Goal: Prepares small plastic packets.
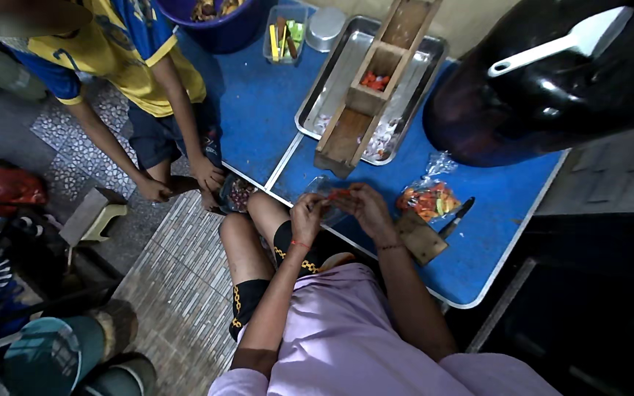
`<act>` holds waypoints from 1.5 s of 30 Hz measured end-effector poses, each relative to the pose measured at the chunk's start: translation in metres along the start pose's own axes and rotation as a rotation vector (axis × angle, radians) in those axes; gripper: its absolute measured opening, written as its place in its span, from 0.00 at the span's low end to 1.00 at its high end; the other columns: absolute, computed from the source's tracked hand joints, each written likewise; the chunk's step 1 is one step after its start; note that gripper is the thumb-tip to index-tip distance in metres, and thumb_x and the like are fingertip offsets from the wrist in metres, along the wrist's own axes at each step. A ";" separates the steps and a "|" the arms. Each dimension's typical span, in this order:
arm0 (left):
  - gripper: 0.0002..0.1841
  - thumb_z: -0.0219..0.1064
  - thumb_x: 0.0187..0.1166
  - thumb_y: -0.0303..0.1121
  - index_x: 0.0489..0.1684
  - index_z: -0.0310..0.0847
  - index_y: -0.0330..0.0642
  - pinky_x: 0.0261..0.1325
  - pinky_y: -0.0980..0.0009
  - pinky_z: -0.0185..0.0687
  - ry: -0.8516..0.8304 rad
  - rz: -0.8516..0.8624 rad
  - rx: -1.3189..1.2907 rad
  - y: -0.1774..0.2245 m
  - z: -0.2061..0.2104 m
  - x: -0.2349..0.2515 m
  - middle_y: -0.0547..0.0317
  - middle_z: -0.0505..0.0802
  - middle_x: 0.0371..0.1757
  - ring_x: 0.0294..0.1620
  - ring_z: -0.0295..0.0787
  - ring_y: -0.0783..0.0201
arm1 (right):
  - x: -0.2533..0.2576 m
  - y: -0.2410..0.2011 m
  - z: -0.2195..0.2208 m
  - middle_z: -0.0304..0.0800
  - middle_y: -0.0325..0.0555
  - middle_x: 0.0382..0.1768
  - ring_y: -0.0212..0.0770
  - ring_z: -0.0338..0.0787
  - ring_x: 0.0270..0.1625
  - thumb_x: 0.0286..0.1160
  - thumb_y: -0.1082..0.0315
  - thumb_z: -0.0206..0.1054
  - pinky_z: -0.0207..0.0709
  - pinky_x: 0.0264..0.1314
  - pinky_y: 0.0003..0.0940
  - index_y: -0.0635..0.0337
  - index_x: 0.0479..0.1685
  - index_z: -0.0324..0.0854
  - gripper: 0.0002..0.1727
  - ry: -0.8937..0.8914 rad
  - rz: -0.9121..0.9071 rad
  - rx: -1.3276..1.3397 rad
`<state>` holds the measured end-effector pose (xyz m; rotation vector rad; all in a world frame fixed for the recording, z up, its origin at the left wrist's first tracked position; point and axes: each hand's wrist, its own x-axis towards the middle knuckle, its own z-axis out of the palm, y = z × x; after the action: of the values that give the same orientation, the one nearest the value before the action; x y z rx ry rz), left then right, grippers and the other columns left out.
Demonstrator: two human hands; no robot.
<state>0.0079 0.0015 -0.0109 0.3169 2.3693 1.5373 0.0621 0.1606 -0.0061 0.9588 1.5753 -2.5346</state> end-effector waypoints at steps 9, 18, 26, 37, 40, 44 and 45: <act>0.07 0.65 0.82 0.23 0.48 0.85 0.28 0.45 0.74 0.88 -0.056 -0.146 -0.341 0.011 -0.004 0.008 0.55 0.93 0.36 0.33 0.89 0.73 | -0.007 -0.018 0.005 0.91 0.42 0.49 0.30 0.90 0.42 0.89 0.68 0.54 0.86 0.47 0.26 0.61 0.62 0.83 0.15 -0.193 -0.105 -0.305; 0.08 0.71 0.78 0.22 0.50 0.88 0.30 0.50 0.64 0.89 -0.173 -0.172 -0.088 0.020 -0.012 0.008 0.49 0.95 0.40 0.36 0.92 0.64 | -0.010 -0.014 0.015 0.90 0.53 0.39 0.40 0.86 0.32 0.78 0.74 0.70 0.84 0.38 0.37 0.67 0.52 0.86 0.09 -0.108 -0.340 -0.665; 0.06 0.68 0.77 0.20 0.45 0.89 0.30 0.45 0.65 0.86 -0.087 -0.331 -0.124 0.020 -0.010 0.006 0.50 0.93 0.36 0.33 0.87 0.66 | -0.004 0.006 0.027 0.91 0.57 0.40 0.47 0.92 0.37 0.71 0.72 0.74 0.89 0.42 0.44 0.69 0.45 0.88 0.09 -0.050 -0.723 -0.910; 0.06 0.59 0.83 0.18 0.48 0.82 0.31 0.42 0.73 0.88 -0.163 -0.495 -0.738 0.025 -0.008 0.007 0.58 0.90 0.35 0.32 0.88 0.69 | 0.003 -0.008 0.017 0.90 0.37 0.34 0.25 0.86 0.29 0.85 0.75 0.56 0.83 0.36 0.19 0.63 0.49 0.83 0.10 -0.090 0.078 0.044; 0.06 0.62 0.82 0.19 0.47 0.85 0.29 0.41 0.73 0.89 -0.129 -0.442 -0.667 0.025 -0.009 0.005 0.56 0.92 0.34 0.31 0.89 0.69 | 0.005 -0.001 0.014 0.90 0.39 0.36 0.28 0.88 0.31 0.83 0.75 0.55 0.85 0.38 0.22 0.63 0.50 0.82 0.10 -0.082 0.046 0.037; 0.06 0.70 0.75 0.18 0.45 0.88 0.30 0.41 0.75 0.89 -0.035 -0.275 -0.507 0.019 -0.012 0.004 0.57 0.95 0.34 0.30 0.90 0.72 | 0.004 0.003 0.015 0.90 0.40 0.37 0.29 0.88 0.32 0.79 0.78 0.57 0.86 0.38 0.25 0.64 0.47 0.84 0.10 -0.113 -0.080 -0.096; 0.06 0.71 0.75 0.18 0.45 0.88 0.30 0.41 0.75 0.89 -0.029 -0.266 -0.509 0.019 -0.012 0.005 0.57 0.95 0.34 0.31 0.90 0.72 | 0.004 0.003 0.015 0.90 0.40 0.37 0.29 0.88 0.32 0.78 0.79 0.57 0.86 0.37 0.25 0.63 0.46 0.84 0.10 -0.115 -0.087 -0.100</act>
<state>-0.0003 0.0011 0.0105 -0.0879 1.8174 1.8996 0.0521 0.1482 -0.0055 0.7362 1.7261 -2.4879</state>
